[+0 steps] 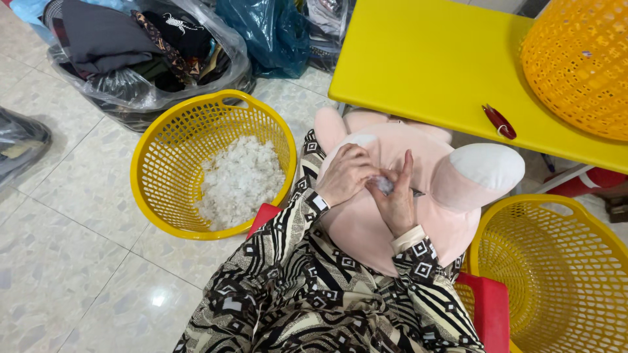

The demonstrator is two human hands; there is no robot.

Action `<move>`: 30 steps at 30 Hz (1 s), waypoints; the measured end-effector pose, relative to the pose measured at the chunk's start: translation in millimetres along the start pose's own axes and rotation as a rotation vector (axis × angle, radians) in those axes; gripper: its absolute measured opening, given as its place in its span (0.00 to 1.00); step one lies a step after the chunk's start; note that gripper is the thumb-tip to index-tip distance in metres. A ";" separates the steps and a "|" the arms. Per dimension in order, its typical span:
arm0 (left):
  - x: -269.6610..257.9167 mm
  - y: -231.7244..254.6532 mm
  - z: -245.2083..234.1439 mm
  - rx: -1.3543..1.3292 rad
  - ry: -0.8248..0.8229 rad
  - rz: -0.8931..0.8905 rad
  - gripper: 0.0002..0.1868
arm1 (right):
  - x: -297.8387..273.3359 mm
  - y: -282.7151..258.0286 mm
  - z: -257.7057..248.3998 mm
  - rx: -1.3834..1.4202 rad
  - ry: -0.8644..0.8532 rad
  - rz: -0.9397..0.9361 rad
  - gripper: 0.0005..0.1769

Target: The person repeatedly scoops white stuffing from a yellow basket and inserts it into a pink plush toy held on their lap. They distribute the stuffing by hand, occasionally adjusting the toy's position. The task continues without a visible final closure.

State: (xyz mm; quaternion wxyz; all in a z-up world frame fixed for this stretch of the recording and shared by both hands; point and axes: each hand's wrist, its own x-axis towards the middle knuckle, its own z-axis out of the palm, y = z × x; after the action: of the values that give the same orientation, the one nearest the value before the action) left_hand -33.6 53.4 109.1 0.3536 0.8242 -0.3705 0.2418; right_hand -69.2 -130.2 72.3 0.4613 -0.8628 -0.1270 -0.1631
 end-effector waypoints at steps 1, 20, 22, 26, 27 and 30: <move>-2.4 -1.1 -0.9 -0.044 0.067 -0.013 0.09 | 0.1 -1.5 1.1 -0.014 -0.005 -0.005 0.63; -259.0 -223.5 -81.4 0.397 0.122 -1.613 0.59 | 0.8 -11.3 -4.4 -0.242 0.190 -0.353 0.58; -242.3 -215.6 -78.1 0.358 0.281 -1.376 0.54 | -7.1 -10.1 -6.8 -0.223 0.321 -0.303 0.46; -123.7 -163.4 -45.4 0.184 0.561 -0.726 0.36 | -14.5 -9.3 -12.6 -0.195 0.430 -0.171 0.22; -94.8 -139.0 -33.6 0.131 0.490 -0.623 0.34 | -15.6 -9.7 -14.9 -0.230 0.416 -0.209 0.16; -34.5 -60.9 -5.2 -0.138 0.234 -0.170 0.27 | -18.0 -13.1 -21.0 -0.293 0.379 -0.286 0.04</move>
State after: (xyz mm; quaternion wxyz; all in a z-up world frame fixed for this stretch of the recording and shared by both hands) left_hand -7.7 101.5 65.0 0.4693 0.7926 -0.2713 0.2792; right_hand -94.0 -141.9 85.9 0.3194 -0.8477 -0.1340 -0.4017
